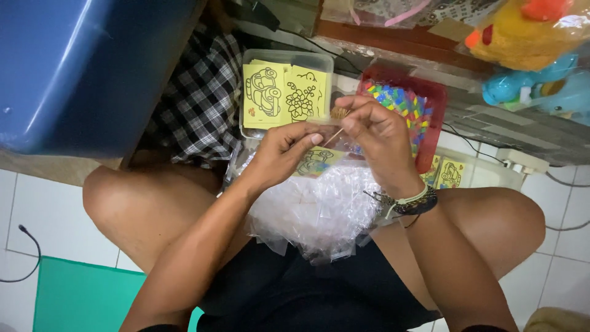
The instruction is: Packing small illustrated cards into plastic bags while sitting on the floor.
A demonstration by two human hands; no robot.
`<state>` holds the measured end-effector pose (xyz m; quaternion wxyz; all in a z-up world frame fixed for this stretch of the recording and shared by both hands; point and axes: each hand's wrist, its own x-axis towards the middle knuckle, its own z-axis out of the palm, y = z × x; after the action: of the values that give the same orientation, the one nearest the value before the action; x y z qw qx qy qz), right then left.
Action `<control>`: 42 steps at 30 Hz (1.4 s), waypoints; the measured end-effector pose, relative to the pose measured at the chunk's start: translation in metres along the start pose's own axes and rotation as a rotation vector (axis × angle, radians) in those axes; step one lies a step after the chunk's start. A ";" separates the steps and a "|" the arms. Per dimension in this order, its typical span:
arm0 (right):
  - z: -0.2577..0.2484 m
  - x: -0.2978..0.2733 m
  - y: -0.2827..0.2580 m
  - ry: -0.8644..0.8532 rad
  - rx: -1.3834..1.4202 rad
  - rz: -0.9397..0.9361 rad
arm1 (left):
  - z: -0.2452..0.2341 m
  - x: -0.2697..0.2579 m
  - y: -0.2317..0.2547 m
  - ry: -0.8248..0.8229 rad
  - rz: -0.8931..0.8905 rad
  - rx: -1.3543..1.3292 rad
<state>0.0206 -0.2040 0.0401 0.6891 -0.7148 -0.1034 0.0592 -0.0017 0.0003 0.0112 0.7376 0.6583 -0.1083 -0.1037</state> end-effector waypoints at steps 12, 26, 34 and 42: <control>0.014 -0.004 0.004 -0.079 -0.220 -0.186 | 0.002 0.001 0.001 0.048 0.065 -0.003; -0.012 -0.007 0.010 -0.154 -0.199 -0.029 | -0.001 0.005 -0.003 0.058 0.197 -0.024; -0.017 0.001 0.009 -0.045 -0.104 0.000 | 0.002 0.002 0.000 0.097 0.064 -0.056; -0.014 -0.003 0.016 0.038 -0.048 0.084 | -0.002 0.000 0.001 0.227 -0.025 0.035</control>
<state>0.0215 -0.2187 0.0250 0.6705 -0.7358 -0.0616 0.0718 -0.0012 0.0020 0.0117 0.7322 0.6799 -0.0176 -0.0361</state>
